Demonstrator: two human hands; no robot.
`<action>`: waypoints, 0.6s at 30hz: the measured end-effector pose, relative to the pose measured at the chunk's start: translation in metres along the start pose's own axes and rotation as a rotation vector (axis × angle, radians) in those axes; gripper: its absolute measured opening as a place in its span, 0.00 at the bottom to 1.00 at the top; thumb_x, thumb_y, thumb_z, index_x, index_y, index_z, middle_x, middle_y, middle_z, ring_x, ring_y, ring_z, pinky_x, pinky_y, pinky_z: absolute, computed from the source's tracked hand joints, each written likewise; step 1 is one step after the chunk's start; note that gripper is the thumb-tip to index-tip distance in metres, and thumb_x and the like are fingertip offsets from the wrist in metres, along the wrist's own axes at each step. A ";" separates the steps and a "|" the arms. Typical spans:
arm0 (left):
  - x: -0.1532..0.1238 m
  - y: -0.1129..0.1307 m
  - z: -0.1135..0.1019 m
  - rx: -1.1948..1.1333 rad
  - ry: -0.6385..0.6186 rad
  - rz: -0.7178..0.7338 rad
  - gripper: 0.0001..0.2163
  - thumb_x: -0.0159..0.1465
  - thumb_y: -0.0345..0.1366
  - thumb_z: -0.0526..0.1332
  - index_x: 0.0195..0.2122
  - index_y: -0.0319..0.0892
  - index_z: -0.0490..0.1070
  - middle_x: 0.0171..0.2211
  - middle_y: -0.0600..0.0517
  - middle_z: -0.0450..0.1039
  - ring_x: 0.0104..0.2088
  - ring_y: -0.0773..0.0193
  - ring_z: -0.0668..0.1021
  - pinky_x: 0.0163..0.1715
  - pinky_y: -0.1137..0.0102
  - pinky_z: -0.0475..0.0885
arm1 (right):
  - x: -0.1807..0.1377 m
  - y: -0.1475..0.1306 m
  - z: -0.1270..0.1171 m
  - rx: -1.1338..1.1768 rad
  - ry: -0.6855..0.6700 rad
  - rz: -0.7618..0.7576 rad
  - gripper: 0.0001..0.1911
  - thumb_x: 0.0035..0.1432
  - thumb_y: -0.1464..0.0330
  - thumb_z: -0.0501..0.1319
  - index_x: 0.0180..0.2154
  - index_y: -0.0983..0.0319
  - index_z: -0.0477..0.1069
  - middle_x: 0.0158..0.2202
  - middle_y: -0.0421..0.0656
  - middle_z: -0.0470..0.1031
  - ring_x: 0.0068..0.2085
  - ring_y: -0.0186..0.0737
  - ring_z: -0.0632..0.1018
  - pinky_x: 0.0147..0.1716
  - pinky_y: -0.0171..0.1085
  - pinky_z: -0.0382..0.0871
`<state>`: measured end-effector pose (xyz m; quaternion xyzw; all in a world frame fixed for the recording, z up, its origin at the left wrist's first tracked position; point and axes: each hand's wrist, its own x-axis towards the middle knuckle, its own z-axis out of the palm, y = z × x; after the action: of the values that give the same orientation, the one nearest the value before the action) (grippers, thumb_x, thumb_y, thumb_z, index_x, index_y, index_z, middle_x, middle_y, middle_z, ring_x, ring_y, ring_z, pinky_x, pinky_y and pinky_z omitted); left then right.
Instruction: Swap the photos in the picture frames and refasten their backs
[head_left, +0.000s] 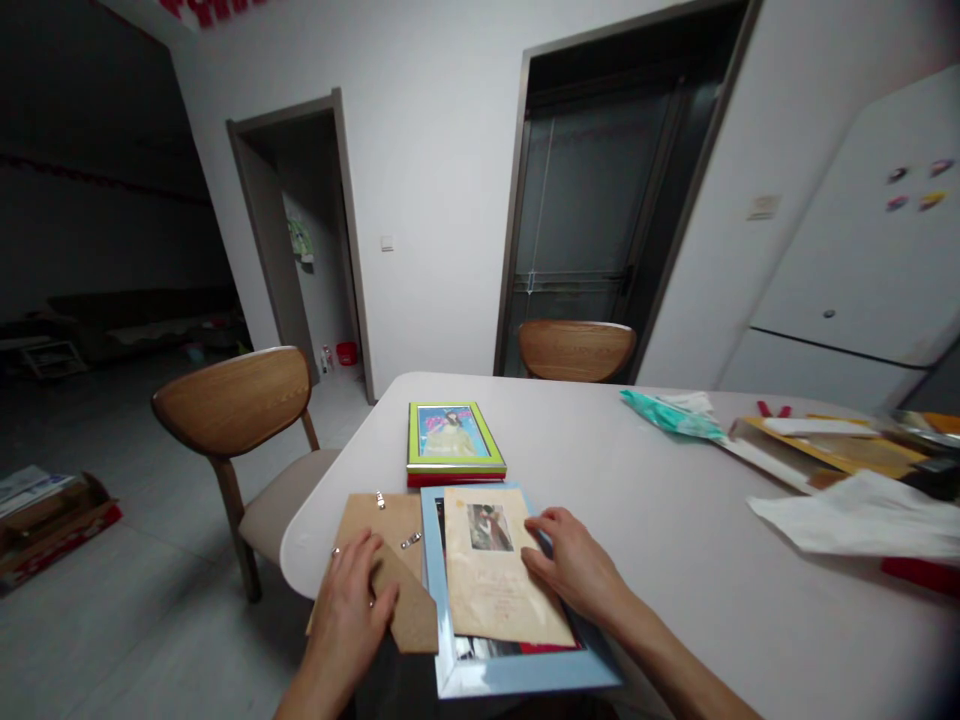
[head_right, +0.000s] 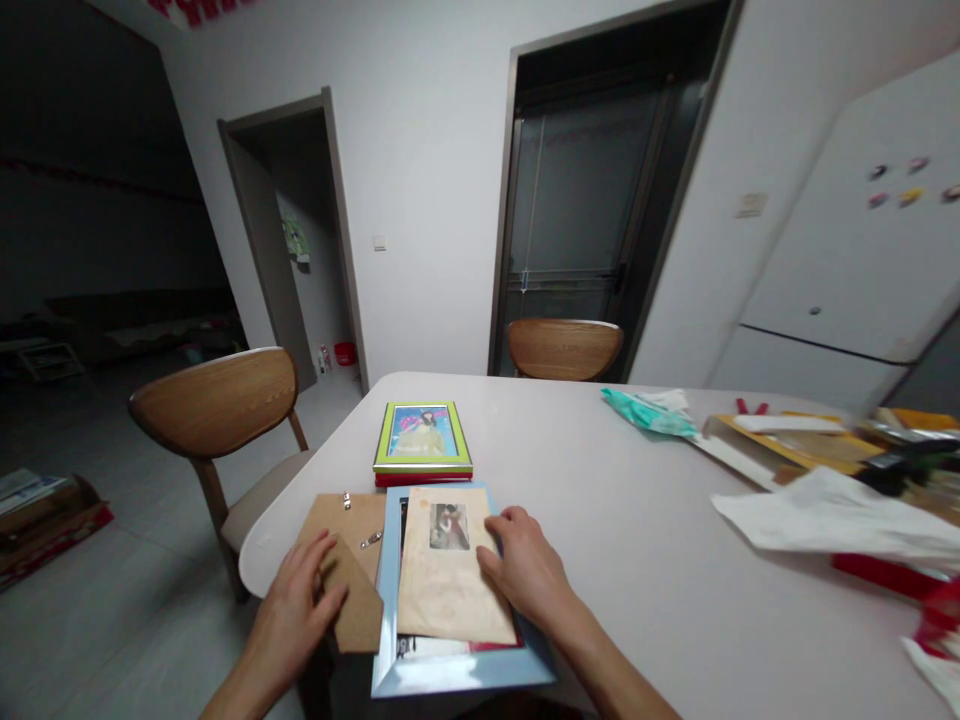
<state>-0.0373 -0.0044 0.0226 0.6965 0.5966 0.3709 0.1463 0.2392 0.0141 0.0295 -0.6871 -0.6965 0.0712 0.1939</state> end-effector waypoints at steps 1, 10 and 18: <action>-0.005 0.011 0.007 -0.001 -0.039 0.040 0.18 0.50 0.33 0.56 0.44 0.41 0.65 0.50 0.47 0.64 0.51 0.56 0.64 0.52 0.60 0.56 | -0.003 -0.003 0.000 -0.011 -0.001 -0.039 0.18 0.49 0.65 0.52 0.42 0.62 0.68 0.45 0.50 0.65 0.45 0.44 0.68 0.43 0.38 0.59; -0.021 0.076 0.025 0.172 -0.510 0.189 0.32 0.45 0.41 0.62 0.51 0.35 0.59 0.56 0.40 0.53 0.56 0.50 0.57 0.55 0.54 0.49 | -0.008 -0.002 0.004 0.045 -0.004 -0.006 0.27 0.47 0.68 0.52 0.51 0.66 0.58 0.48 0.52 0.64 0.48 0.44 0.66 0.46 0.38 0.57; -0.019 0.079 0.022 0.115 -0.512 0.165 0.30 0.47 0.41 0.61 0.51 0.36 0.60 0.54 0.40 0.57 0.55 0.51 0.59 0.55 0.54 0.47 | 0.000 -0.005 -0.013 0.494 -0.060 0.235 0.32 0.41 0.72 0.51 0.52 0.67 0.54 0.29 0.45 0.72 0.28 0.38 0.73 0.28 0.35 0.64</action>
<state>0.0348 -0.0365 0.0524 0.8211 0.5015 0.1588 0.2216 0.2390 0.0120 0.0433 -0.6926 -0.5789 0.2813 0.3256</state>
